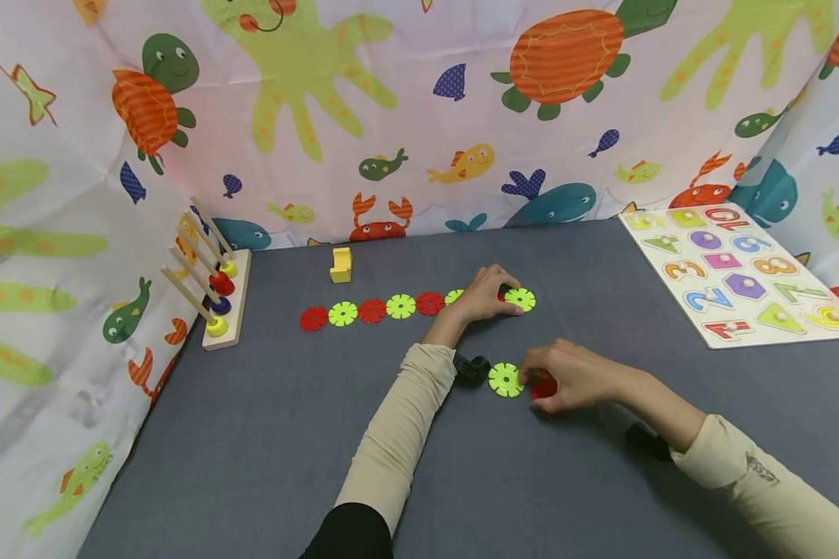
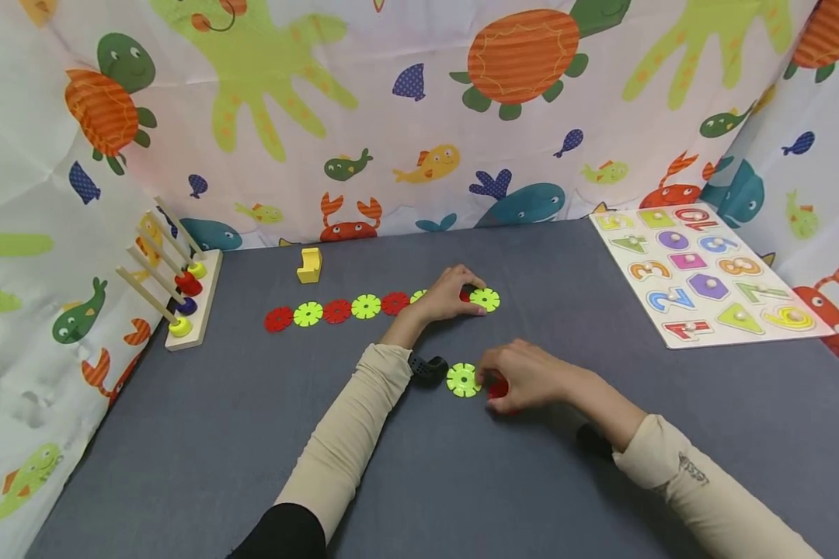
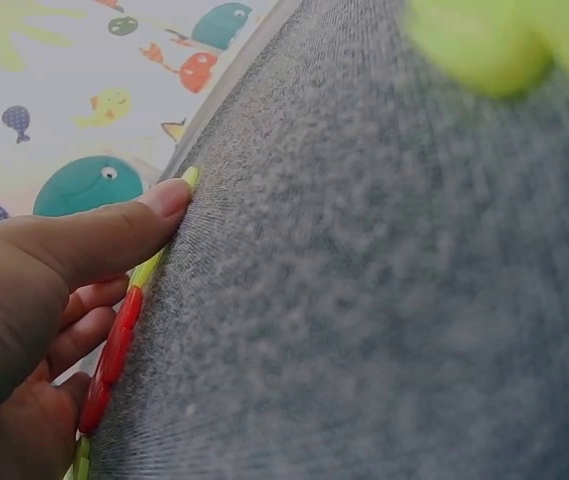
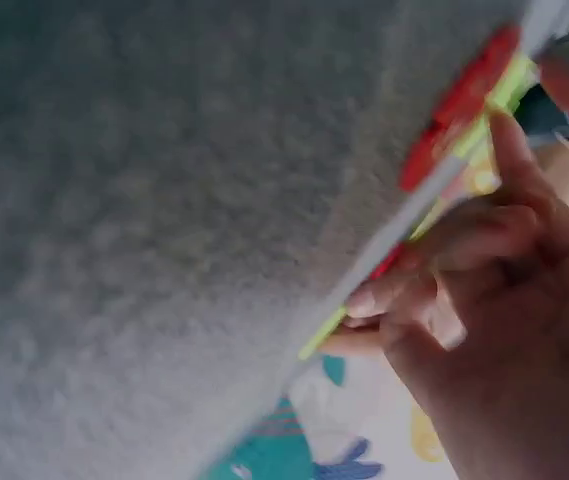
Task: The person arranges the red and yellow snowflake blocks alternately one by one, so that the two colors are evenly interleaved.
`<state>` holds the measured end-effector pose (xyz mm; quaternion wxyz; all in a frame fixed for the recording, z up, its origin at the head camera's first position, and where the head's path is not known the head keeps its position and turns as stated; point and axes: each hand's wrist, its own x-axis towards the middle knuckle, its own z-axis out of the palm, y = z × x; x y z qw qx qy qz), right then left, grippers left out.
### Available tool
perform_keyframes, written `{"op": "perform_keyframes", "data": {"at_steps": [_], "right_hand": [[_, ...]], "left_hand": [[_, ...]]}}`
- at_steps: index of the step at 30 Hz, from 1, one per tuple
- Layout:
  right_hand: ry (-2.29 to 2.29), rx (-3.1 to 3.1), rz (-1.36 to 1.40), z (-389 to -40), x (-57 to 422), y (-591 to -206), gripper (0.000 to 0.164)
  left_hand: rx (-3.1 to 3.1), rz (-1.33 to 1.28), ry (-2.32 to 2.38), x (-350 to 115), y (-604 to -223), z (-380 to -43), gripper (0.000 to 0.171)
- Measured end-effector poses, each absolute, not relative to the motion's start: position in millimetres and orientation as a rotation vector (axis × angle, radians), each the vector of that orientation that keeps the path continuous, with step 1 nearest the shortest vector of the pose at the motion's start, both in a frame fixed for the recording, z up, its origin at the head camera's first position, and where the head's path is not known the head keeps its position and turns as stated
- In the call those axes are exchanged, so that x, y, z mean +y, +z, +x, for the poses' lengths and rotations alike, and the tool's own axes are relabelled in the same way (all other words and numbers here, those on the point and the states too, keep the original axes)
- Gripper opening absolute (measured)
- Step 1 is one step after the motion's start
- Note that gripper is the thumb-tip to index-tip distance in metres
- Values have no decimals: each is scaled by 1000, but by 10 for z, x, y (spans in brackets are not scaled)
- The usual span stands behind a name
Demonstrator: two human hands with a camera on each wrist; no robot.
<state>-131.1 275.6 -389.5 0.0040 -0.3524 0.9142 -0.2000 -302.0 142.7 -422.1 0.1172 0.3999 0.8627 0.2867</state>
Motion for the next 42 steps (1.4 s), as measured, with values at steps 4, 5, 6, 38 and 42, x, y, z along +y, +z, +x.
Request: {"op": "perform_keyframes", "data": {"at_steps": [4, 5, 6, 38, 42], "right_hand": [[-576, 2929, -966, -1396, 2766, -3795, 31], [-559, 2933, -929, -1413, 2746, -3771, 36], [-527, 2933, -902, -1428, 2720, -3753, 41], [-439, 2976, -406, -2254, 3491, -3833, 45], [-646, 2907, -404, -2326, 3526, -3925, 42]], "left_hand": [[2525, 1190, 819, 1422, -4202, -3034, 45], [2523, 1191, 816, 1422, -4198, -3039, 45], [2526, 1193, 812, 1421, -4198, -3045, 45], [2531, 1176, 813, 1390, -4210, -3058, 45], [2518, 1166, 826, 1393, -4198, -3052, 44]]}}
